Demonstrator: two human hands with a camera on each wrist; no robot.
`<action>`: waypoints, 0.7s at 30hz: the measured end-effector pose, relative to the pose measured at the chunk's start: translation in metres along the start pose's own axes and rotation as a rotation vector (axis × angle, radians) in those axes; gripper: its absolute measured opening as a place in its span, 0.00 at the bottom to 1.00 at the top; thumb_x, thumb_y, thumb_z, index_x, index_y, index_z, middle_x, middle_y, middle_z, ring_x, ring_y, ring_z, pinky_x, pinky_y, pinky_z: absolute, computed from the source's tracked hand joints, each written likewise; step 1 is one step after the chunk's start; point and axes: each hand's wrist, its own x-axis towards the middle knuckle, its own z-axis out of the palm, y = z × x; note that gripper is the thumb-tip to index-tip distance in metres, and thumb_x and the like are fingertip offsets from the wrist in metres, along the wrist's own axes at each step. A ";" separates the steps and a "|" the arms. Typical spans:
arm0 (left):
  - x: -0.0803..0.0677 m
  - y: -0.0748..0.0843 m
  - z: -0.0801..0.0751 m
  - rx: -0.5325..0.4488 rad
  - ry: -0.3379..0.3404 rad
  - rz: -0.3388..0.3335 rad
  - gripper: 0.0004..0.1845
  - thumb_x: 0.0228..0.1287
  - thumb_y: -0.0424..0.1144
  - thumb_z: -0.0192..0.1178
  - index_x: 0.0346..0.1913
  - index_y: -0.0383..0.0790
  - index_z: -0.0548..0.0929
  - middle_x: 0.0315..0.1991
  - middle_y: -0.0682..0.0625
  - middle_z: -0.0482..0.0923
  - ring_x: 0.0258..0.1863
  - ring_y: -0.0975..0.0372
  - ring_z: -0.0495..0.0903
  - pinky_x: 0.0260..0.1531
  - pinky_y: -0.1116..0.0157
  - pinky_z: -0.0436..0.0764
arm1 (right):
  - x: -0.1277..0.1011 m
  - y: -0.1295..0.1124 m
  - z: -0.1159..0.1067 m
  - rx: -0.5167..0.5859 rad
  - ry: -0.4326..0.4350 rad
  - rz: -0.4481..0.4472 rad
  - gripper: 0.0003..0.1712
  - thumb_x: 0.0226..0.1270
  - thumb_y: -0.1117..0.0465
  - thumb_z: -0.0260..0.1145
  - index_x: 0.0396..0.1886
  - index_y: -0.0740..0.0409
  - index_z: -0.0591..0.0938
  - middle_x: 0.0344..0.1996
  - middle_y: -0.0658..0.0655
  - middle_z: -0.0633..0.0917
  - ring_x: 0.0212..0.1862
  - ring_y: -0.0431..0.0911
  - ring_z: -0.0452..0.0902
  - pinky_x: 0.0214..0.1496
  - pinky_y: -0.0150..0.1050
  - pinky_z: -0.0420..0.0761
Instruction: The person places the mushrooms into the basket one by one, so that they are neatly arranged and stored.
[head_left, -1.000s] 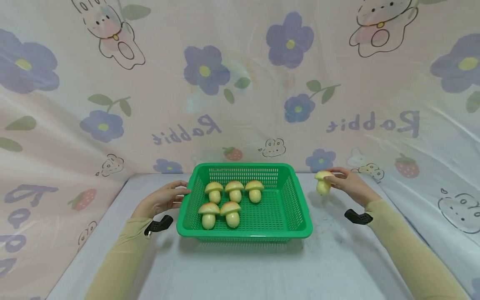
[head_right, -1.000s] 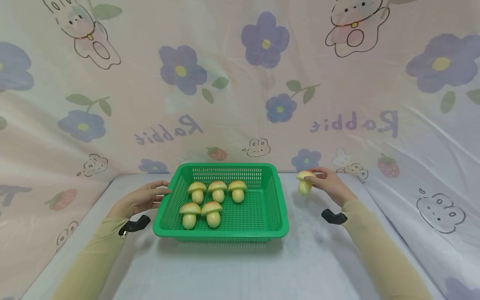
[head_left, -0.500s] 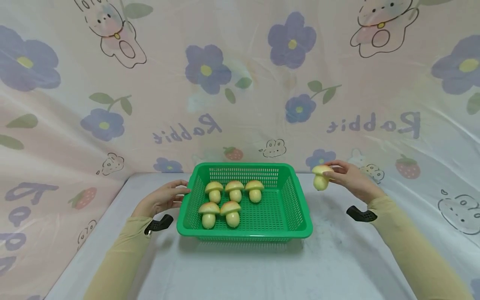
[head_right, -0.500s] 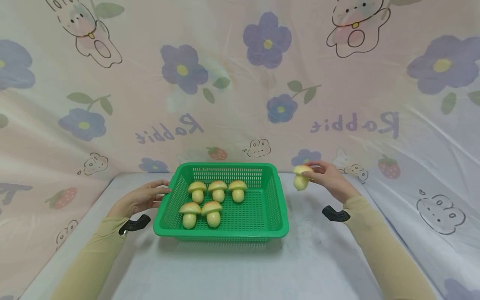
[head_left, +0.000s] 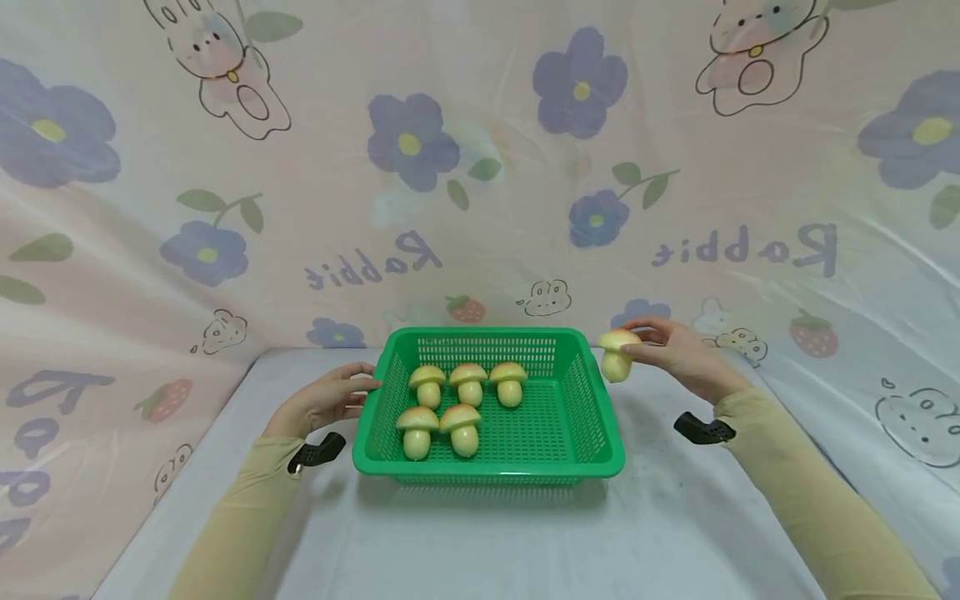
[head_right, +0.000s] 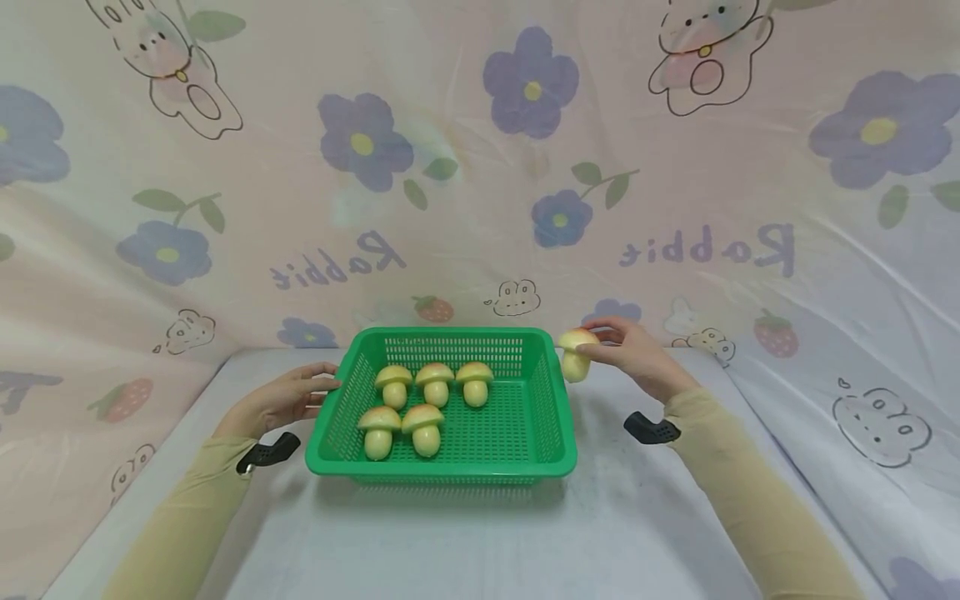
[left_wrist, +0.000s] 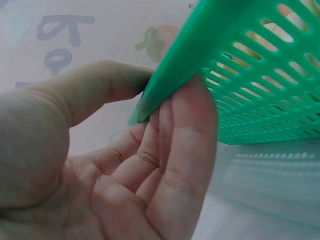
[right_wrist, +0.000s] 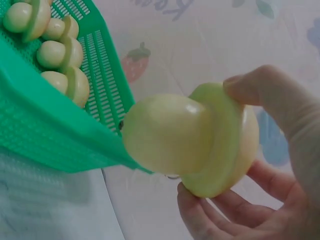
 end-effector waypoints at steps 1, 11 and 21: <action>0.000 0.000 0.000 0.001 -0.001 0.000 0.19 0.70 0.38 0.56 0.59 0.35 0.66 0.42 0.45 0.77 0.38 0.59 0.81 0.42 0.59 0.82 | 0.002 -0.001 0.002 0.004 -0.004 -0.004 0.35 0.63 0.51 0.68 0.64 0.61 0.68 0.57 0.63 0.75 0.57 0.50 0.70 0.62 0.52 0.65; 0.000 0.000 -0.001 0.000 -0.009 0.001 0.20 0.71 0.38 0.56 0.60 0.34 0.66 0.41 0.45 0.77 0.37 0.59 0.81 0.43 0.59 0.82 | 0.018 -0.019 0.030 0.045 -0.074 -0.067 0.30 0.62 0.53 0.70 0.59 0.60 0.72 0.53 0.62 0.78 0.54 0.51 0.73 0.60 0.51 0.68; -0.001 0.002 -0.001 -0.013 -0.013 -0.006 0.20 0.71 0.37 0.56 0.60 0.34 0.66 0.42 0.44 0.77 0.37 0.59 0.81 0.42 0.60 0.82 | 0.036 -0.037 0.063 0.077 -0.146 -0.101 0.29 0.61 0.57 0.71 0.59 0.60 0.73 0.54 0.63 0.75 0.55 0.54 0.72 0.59 0.55 0.69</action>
